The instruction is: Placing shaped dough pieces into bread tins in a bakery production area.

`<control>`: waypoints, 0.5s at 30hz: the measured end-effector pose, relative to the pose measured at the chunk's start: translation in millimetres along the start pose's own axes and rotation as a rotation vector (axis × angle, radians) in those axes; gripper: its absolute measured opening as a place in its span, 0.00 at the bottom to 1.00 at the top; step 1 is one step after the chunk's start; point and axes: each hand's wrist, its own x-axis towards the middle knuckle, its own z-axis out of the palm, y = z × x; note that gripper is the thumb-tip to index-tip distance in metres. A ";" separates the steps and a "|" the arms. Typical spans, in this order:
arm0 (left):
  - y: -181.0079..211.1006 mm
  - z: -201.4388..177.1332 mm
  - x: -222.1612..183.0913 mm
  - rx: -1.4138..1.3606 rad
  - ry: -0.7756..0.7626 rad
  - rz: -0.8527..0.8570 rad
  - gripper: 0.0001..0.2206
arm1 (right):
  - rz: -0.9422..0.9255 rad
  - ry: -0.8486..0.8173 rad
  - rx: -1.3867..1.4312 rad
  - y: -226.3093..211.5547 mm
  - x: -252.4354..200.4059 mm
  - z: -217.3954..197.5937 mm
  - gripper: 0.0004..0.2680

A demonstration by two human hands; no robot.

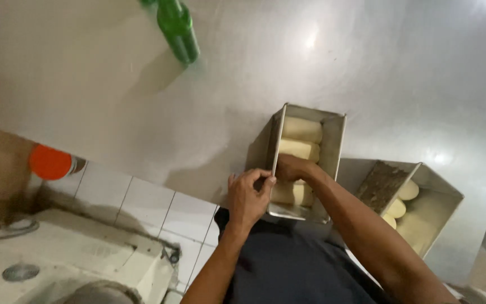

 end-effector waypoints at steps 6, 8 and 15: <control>6.2 -2.1 -3.5 0.020 0.016 -0.049 0.10 | 0.016 -0.096 -0.138 38.1 49.4 -17.1 0.09; 5.5 2.5 8.4 -0.015 -0.042 -0.024 0.10 | -0.073 -0.008 -0.146 64.7 66.1 -32.1 0.09; 2.7 3.8 -5.3 -0.014 0.008 -0.026 0.10 | -0.050 0.052 -0.012 48.6 59.3 -62.2 0.12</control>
